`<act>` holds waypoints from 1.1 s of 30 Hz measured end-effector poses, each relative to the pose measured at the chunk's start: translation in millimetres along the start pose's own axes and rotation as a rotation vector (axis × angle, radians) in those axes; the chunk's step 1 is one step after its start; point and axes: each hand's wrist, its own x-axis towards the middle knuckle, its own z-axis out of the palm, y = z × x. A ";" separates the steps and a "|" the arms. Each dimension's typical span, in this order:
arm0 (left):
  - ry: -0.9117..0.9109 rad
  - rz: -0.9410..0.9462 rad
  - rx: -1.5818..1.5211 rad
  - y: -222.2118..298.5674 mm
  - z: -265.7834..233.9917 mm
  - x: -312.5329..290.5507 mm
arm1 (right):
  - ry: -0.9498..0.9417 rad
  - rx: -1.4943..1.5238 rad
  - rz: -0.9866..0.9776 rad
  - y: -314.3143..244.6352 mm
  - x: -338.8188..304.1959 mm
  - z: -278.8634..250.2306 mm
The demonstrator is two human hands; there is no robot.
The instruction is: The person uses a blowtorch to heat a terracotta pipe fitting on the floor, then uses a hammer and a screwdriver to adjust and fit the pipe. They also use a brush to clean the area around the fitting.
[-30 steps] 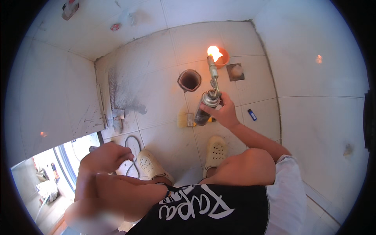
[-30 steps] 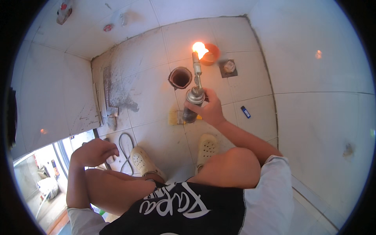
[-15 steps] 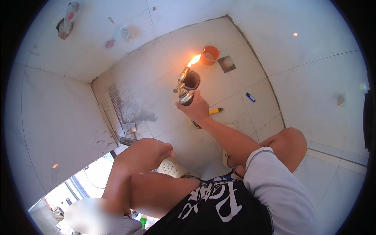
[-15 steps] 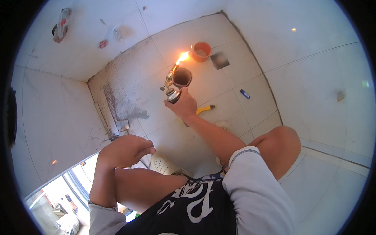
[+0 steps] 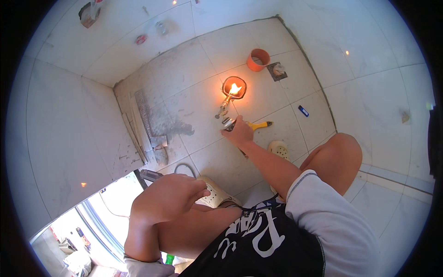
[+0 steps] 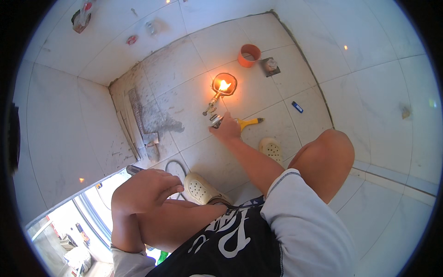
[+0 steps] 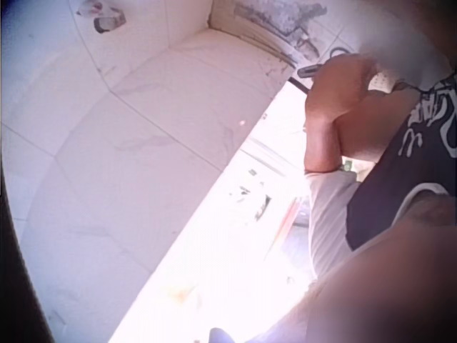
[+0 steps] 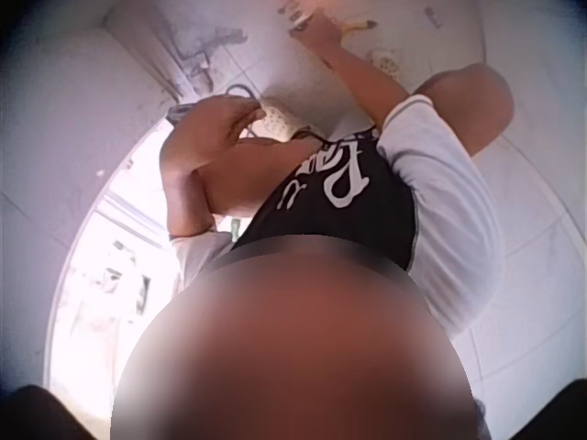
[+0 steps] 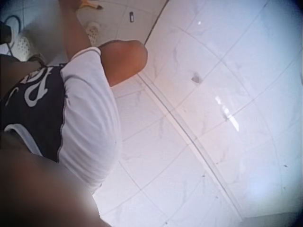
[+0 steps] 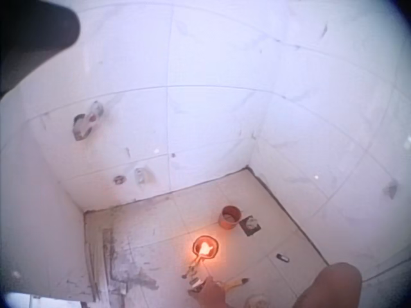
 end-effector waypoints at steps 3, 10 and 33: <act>-0.033 -0.012 0.009 -0.1 0.2 -1.3 | 0.007 0.005 -0.009 0.8 0.3 0.7; -0.015 0.030 0.012 1.1 -1.2 -4.1 | -0.008 -0.009 -0.007 0.5 -2.1 0.3; -0.026 0.014 -0.006 8.3 0.1 -7.1 | -0.040 0.094 0.016 -2.3 -9.1 -8.1</act>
